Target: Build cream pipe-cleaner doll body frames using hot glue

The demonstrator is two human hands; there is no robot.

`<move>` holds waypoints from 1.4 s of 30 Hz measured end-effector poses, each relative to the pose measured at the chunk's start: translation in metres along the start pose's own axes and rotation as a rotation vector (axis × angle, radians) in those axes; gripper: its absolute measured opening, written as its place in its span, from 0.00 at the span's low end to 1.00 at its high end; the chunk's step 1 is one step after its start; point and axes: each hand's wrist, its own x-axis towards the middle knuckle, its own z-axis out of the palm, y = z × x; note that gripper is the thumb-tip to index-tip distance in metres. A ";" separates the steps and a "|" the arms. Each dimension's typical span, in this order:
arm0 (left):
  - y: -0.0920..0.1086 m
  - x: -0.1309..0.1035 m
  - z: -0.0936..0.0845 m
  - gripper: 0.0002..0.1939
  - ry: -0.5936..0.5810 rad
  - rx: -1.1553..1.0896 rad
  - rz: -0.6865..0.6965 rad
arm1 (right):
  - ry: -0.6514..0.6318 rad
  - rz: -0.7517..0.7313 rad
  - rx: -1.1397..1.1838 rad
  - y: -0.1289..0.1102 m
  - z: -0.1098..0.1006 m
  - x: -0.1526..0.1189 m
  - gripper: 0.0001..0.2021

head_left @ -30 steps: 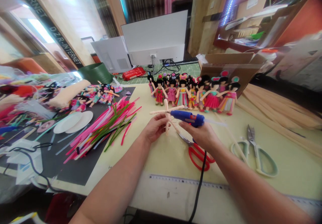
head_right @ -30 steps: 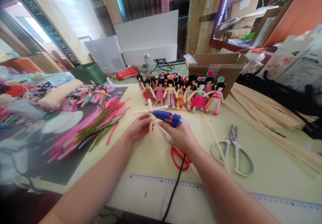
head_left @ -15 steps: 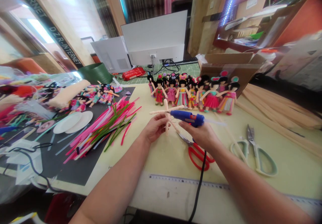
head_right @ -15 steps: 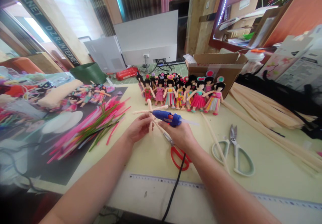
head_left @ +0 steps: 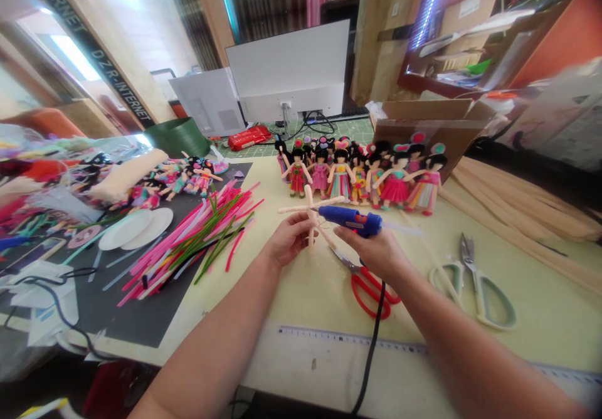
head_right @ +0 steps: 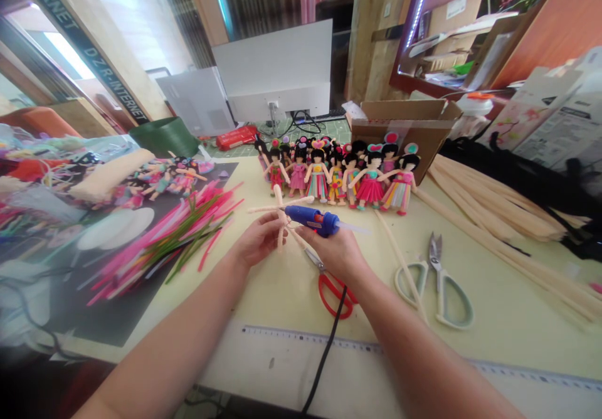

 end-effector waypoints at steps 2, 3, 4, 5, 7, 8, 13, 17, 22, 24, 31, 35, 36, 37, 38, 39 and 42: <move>0.000 0.000 0.000 0.16 0.000 -0.002 -0.001 | -0.002 0.000 0.003 0.000 0.000 0.000 0.13; 0.000 0.000 0.001 0.16 -0.002 -0.004 -0.001 | -0.004 -0.001 0.006 -0.001 0.000 -0.001 0.13; 0.001 0.000 0.001 0.16 -0.002 -0.006 -0.001 | -0.006 -0.002 0.008 -0.001 0.000 -0.001 0.14; 0.001 -0.001 0.001 0.16 -0.001 -0.008 0.000 | -0.007 -0.004 0.012 -0.001 0.000 -0.001 0.14; 0.001 -0.001 0.001 0.16 0.002 -0.011 -0.003 | -0.005 -0.010 0.018 -0.001 0.000 -0.001 0.14; 0.002 -0.001 0.001 0.16 0.002 -0.014 -0.004 | -0.002 -0.011 0.018 -0.001 0.000 -0.001 0.14; 0.001 0.000 -0.001 0.17 -0.007 -0.017 -0.001 | 0.016 0.005 0.001 0.000 0.000 0.001 0.15; 0.002 0.000 0.000 0.17 -0.002 -0.018 -0.008 | 0.030 0.016 -0.021 0.002 0.000 0.001 0.15; 0.002 0.000 0.000 0.16 -0.001 -0.018 -0.012 | 0.033 0.029 -0.025 0.002 0.000 0.002 0.15; 0.002 0.000 -0.001 0.16 -0.002 -0.021 -0.010 | 0.029 0.043 -0.029 0.002 0.000 0.002 0.15; 0.003 0.000 0.000 0.15 0.014 -0.035 -0.014 | 0.036 0.048 -0.013 0.001 0.000 0.001 0.16; 0.003 0.000 0.000 0.15 0.011 -0.035 -0.011 | 0.046 0.054 -0.010 0.000 0.000 0.001 0.16; 0.003 0.000 0.000 0.14 0.010 -0.035 -0.011 | 0.046 0.059 -0.014 0.001 0.000 0.001 0.16; 0.002 0.000 0.000 0.14 0.010 -0.037 -0.010 | 0.046 0.064 -0.019 0.001 0.000 0.001 0.16; 0.002 0.000 -0.001 0.14 0.009 -0.041 -0.009 | 0.045 0.068 -0.023 0.001 0.000 0.001 0.16; 0.003 0.000 -0.001 0.14 0.009 -0.043 -0.008 | 0.045 0.067 -0.024 0.001 0.000 0.001 0.16; 0.003 0.000 -0.001 0.14 0.006 -0.049 -0.008 | 0.048 0.042 -0.017 0.002 0.000 0.002 0.16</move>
